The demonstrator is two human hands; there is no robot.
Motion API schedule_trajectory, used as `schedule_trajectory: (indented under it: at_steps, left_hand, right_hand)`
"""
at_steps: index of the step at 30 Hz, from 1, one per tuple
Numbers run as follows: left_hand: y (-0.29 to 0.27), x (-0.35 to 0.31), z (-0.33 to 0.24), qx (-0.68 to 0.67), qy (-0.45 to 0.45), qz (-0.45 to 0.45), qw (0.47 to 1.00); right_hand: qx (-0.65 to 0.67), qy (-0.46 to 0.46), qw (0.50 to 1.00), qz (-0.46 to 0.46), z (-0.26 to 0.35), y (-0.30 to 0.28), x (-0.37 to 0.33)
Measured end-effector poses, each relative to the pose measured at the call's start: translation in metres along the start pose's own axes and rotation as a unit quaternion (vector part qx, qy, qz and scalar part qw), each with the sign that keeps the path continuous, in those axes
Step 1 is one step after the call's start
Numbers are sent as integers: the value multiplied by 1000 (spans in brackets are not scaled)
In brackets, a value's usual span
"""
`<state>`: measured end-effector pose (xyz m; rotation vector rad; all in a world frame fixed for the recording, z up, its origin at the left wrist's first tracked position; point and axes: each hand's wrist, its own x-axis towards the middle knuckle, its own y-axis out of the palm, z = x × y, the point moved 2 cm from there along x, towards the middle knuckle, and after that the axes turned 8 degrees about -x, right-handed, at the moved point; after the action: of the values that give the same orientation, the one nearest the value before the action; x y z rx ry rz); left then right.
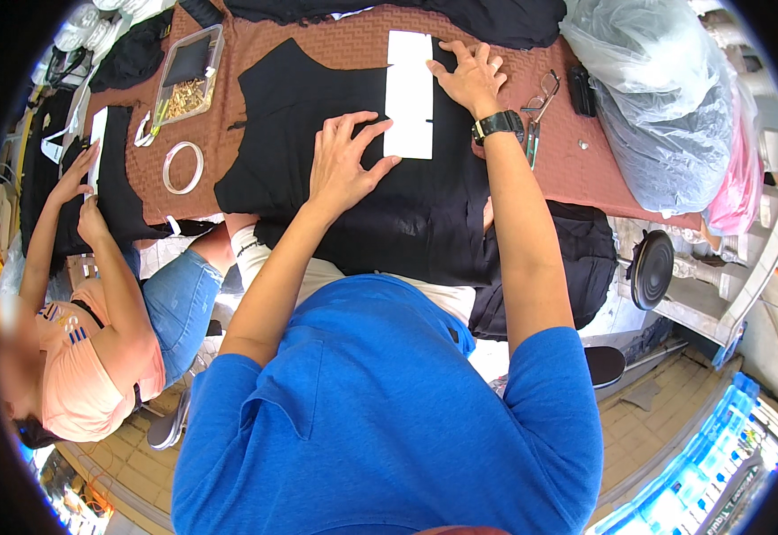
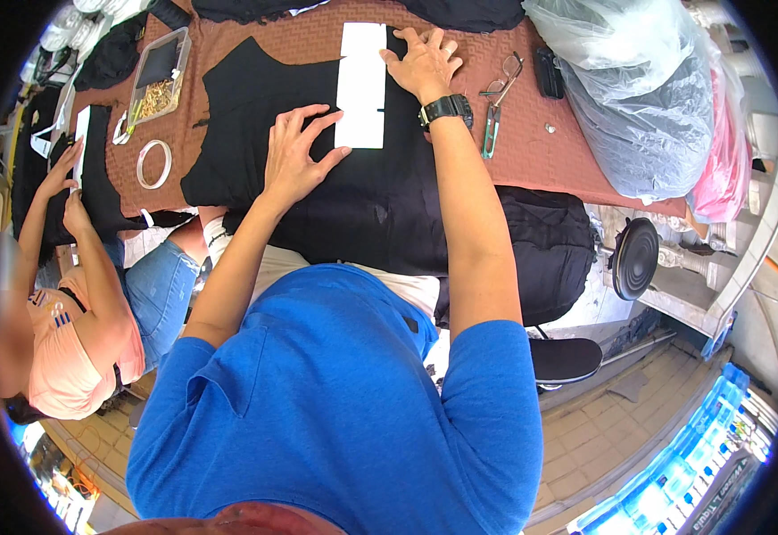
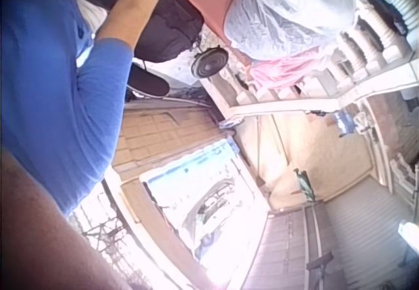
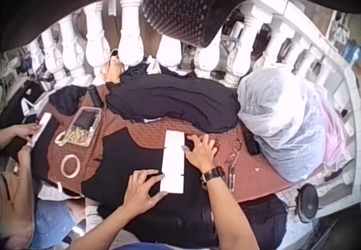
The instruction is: The person hand-sews a white label onto a black garment piece using a needle and thread. They position the label on the fabric and carefully apply several small stitches to secure it.
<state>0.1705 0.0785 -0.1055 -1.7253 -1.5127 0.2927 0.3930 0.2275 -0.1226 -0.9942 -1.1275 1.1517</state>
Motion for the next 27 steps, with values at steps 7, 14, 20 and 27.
schedule_trajectory:
  at_steps: [7,14,20,27]
  left_hand:
    - [1,-1,1,4,1,0,1000]
    - [1,-1,1,4,2,1,1000]
    - [2,-2,1,10,4,0,1000]
    - [2,-1,-1,9,3,-2,1000]
  right_hand:
    - [1,-2,1000,-13,2,-1,-1]
    - [1,5,1000,11,2,-5,-1]
    - [-7,6,1000,4,2,-3,0]
    - [10,4,1000,24,-3,1,3]
